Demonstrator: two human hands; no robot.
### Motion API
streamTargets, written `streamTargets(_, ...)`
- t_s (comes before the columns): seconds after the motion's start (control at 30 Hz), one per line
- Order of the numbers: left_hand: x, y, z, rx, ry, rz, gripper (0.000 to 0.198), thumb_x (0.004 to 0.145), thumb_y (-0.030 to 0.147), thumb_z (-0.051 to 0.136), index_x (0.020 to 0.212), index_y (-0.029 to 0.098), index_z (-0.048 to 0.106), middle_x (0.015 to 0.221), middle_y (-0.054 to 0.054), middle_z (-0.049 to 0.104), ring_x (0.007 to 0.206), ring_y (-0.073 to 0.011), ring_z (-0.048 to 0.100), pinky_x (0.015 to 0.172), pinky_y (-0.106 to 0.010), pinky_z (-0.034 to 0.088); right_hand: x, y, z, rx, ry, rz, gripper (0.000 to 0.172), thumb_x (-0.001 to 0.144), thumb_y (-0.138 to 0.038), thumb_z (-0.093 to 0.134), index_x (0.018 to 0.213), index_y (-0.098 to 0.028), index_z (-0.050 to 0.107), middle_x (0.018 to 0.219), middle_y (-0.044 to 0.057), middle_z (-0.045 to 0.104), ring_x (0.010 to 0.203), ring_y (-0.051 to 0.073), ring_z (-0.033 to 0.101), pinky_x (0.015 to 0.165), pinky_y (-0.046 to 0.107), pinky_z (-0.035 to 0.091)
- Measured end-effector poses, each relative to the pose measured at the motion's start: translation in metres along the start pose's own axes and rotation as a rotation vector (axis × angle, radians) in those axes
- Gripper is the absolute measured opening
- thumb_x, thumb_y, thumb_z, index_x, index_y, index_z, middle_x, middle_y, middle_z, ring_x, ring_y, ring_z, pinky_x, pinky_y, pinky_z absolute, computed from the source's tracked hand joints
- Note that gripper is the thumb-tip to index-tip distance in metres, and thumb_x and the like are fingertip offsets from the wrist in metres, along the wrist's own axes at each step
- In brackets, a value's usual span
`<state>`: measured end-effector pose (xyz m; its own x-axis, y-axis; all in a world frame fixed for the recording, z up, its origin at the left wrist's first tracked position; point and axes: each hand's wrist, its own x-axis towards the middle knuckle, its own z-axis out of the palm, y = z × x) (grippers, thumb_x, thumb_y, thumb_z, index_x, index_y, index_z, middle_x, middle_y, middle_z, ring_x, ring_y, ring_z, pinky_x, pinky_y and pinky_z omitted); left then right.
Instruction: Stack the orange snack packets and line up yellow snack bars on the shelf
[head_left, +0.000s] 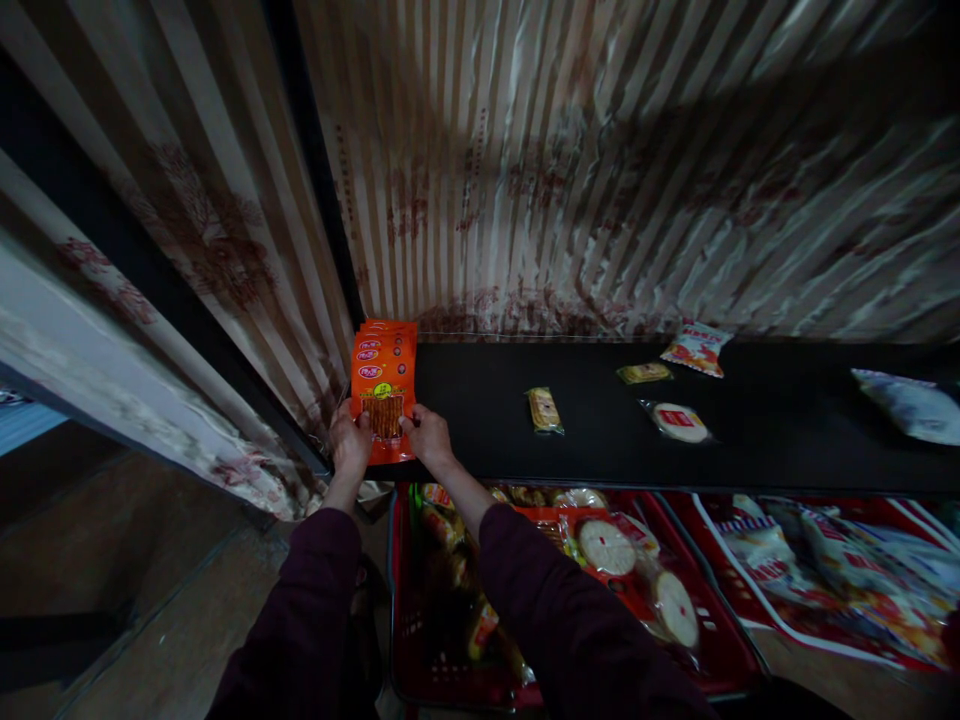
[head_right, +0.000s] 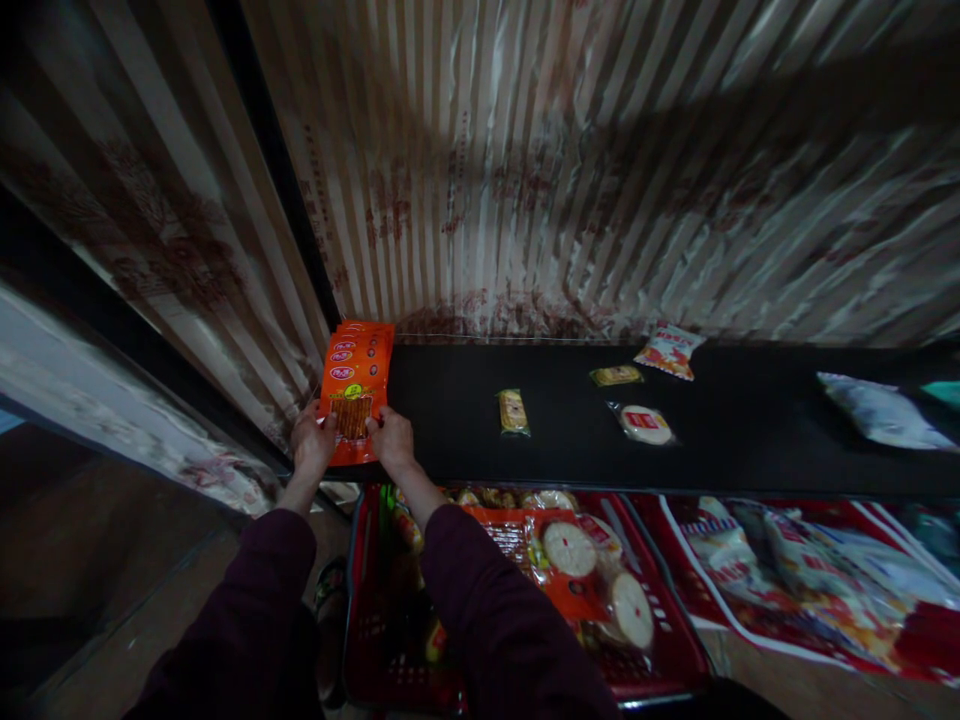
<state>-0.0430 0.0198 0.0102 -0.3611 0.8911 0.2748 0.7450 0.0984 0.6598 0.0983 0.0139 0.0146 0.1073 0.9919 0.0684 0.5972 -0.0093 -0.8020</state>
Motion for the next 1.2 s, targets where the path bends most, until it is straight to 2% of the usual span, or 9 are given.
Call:
streamTargets(0.17, -0.003, 0.002, -0.001, 0.052, -0.001, 0.012, 0.044, 0.082, 0.022, 0.049, 0.125, 0.011, 0.052, 0.118, -0.018, 0.06, 0.109, -0.0266, 0.057, 0.095, -0.036, 0.042, 0.0, -0.003, 0.0, -0.046, -0.003, 0.014, 0.008, 0.08, -0.026, 0.059, 0.074, -0.022, 0.06, 0.07, 0.0, 0.063, 0.064, 0.013, 0.053, 0.061, 0.023, 0.035)
streamTargets(0.27, -0.006, 0.005, -0.003, 0.157, -0.019, 0.028, 0.048, 0.084, 0.027, 0.048, 0.129, 0.009, 0.049, 0.117, -0.019, 0.058, 0.111, -0.0298, 0.054, 0.094, -0.04, 0.042, -0.002, -0.007, -0.002, -0.111, -0.031, 0.04, 0.009, 0.082, -0.028, 0.059, 0.086, -0.022, 0.063, 0.079, 0.002, 0.067, 0.072, 0.015, 0.059, 0.065, 0.023, 0.038)
streamTargets(0.43, -0.013, 0.008, -0.002, 0.282, -0.001, 0.076, 0.056, 0.083, 0.031, 0.048, 0.132, 0.004, 0.044, 0.13, -0.023, 0.048, 0.117, -0.0333, 0.048, 0.096, -0.046, 0.041, -0.003, -0.012, -0.006, -0.179, -0.085, 0.065, 0.035, 0.084, -0.029, 0.057, 0.117, -0.021, 0.055, 0.097, 0.005, 0.07, 0.088, 0.017, 0.065, 0.073, 0.024, 0.043)
streamTargets(0.57, -0.018, 0.009, 0.005, 0.292, 0.008, 0.177, 0.056, 0.085, 0.032, 0.046, 0.136, 0.01, 0.043, 0.147, -0.02, 0.032, 0.131, -0.0362, 0.034, 0.102, -0.052, 0.035, -0.002, -0.012, -0.006, -0.18, -0.096, 0.076, 0.05, 0.084, -0.029, 0.057, 0.131, -0.021, 0.043, 0.103, 0.005, 0.07, 0.093, 0.018, 0.066, 0.078, 0.026, 0.045)
streamTargets(0.67, -0.021, 0.009, 0.011, 0.287, -0.029, 0.269, 0.05, 0.088, 0.033, 0.041, 0.133, 0.011, 0.048, 0.149, -0.018, 0.032, 0.139, -0.0325, 0.023, 0.109, -0.051, 0.027, -0.002, -0.012, -0.005, -0.204, -0.104, 0.068, 0.055, 0.084, -0.029, 0.057, 0.136, -0.022, 0.038, 0.108, 0.006, 0.068, 0.096, 0.018, 0.065, 0.082, 0.027, 0.045)
streamTargets(0.83, -0.02, 0.004, 0.017, 0.299, -0.105, 0.296, 0.053, 0.089, 0.037, 0.038, 0.135, 0.012, 0.045, 0.148, -0.017, 0.034, 0.141, -0.0295, 0.023, 0.113, -0.05, 0.021, -0.007, -0.014, -0.008, -0.288, -0.115, 0.046, 0.049, 0.086, -0.032, 0.054, 0.133, -0.024, 0.042, 0.108, 0.007, 0.065, 0.095, 0.02, 0.064, 0.08, 0.03, 0.047)
streamTargets(0.93, -0.019, 0.002, 0.017, 0.327, -0.125, 0.313, 0.054, 0.089, 0.038, 0.039, 0.136, 0.012, 0.045, 0.149, -0.018, 0.033, 0.141, -0.0296, 0.022, 0.113, -0.05, 0.019, -0.011, -0.017, -0.012, -0.398, -0.026, -0.034, 0.046, 0.085, -0.033, 0.054, 0.129, -0.023, 0.048, 0.114, 0.011, 0.06, 0.1, 0.023, 0.059, 0.082, 0.034, 0.047)
streamTargets(1.03, -0.018, 0.004, 0.014, 0.36, -0.136, 0.327, 0.054, 0.089, 0.036, 0.039, 0.136, 0.01, 0.044, 0.148, -0.02, 0.032, 0.141, -0.0293, 0.022, 0.114, -0.049, 0.017, -0.006, -0.022, -0.012, -0.428, 0.054, -0.225, 0.042, 0.089, -0.029, 0.046, 0.13, -0.023, 0.05, 0.13, 0.012, 0.052, 0.116, 0.025, 0.047, 0.095, 0.037, 0.041)
streamTargets(1.2, -0.017, 0.009, 0.008, 0.381, -0.214, 0.31, 0.058, 0.087, 0.033, 0.042, 0.139, 0.008, 0.038, 0.149, -0.019, 0.031, 0.142, -0.0283, 0.02, 0.115, -0.047, 0.018, 0.022, -0.036, -0.002, -0.425, -0.115, -0.412, 0.043, 0.094, -0.033, 0.034, 0.134, -0.025, 0.048, 0.149, 0.003, 0.035, 0.139, 0.025, 0.019, 0.109, 0.042, 0.025)
